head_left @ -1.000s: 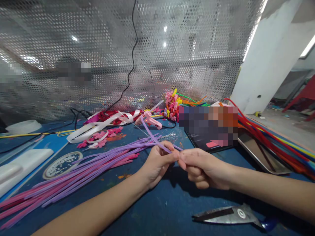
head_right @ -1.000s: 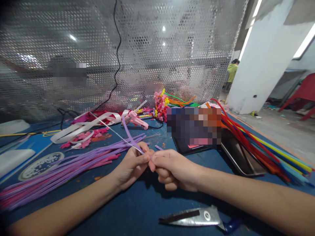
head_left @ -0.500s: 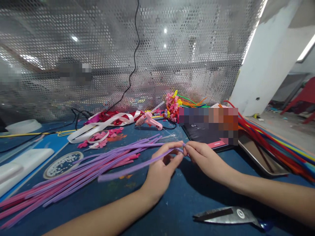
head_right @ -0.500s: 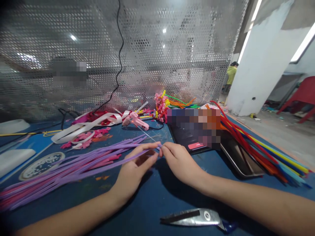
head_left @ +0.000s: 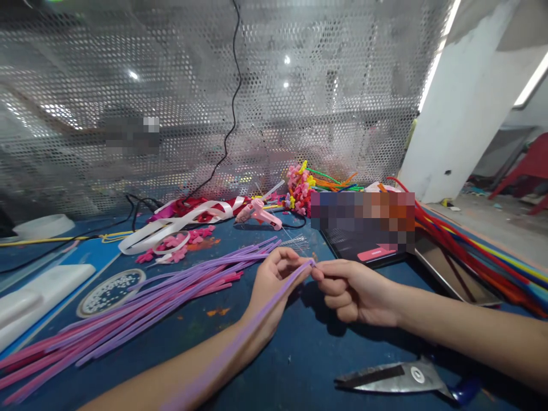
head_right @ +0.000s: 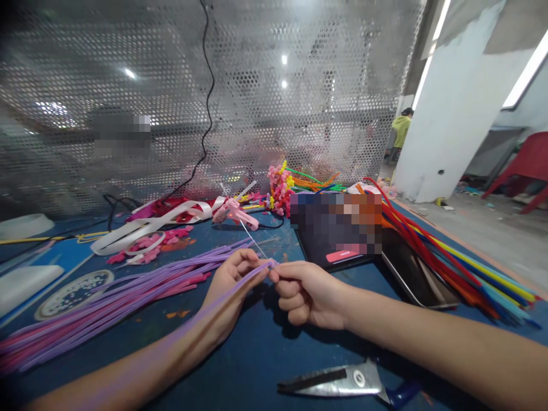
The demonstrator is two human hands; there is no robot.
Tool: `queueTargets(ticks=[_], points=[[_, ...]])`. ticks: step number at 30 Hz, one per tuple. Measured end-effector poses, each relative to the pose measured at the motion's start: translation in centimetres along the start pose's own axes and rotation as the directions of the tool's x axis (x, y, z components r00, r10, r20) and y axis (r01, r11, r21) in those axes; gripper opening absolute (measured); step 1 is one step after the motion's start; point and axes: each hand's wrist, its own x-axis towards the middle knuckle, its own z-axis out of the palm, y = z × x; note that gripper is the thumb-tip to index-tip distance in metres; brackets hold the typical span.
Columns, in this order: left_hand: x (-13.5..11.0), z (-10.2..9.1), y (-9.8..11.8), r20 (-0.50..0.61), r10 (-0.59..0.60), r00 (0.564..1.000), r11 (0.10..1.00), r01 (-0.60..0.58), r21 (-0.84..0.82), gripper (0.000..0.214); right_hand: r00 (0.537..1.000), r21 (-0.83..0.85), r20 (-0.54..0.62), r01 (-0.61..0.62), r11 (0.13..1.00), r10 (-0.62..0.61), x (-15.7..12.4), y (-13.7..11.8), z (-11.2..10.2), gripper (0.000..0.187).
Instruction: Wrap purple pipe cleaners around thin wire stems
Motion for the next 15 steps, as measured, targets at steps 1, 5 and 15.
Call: queueTargets(ticks=[1, 5, 15], points=[[0.1, -0.1, -0.1, -0.003, -0.01, 1.0, 1.0, 0.01, -0.027, 0.03, 0.998, 0.05, 0.048, -0.043, 0.998, 0.041, -0.1, -0.1, -0.1, 0.016], [0.1, -0.2, -0.1, -0.012, 0.011, 1.0, 1.0, -0.011, 0.002, 0.033, 1.0, -0.031, -0.015, 0.013, 0.999, -0.013, 0.0, 0.1, -0.2, 0.018], [0.4, -0.3, -0.1, -0.112, -0.043, 0.993, 0.999, 0.04, -0.035, 0.034, 0.739, -0.999, -0.036, -0.018, 0.034, -0.673, 1.7, -3.3, -3.2, 0.019]])
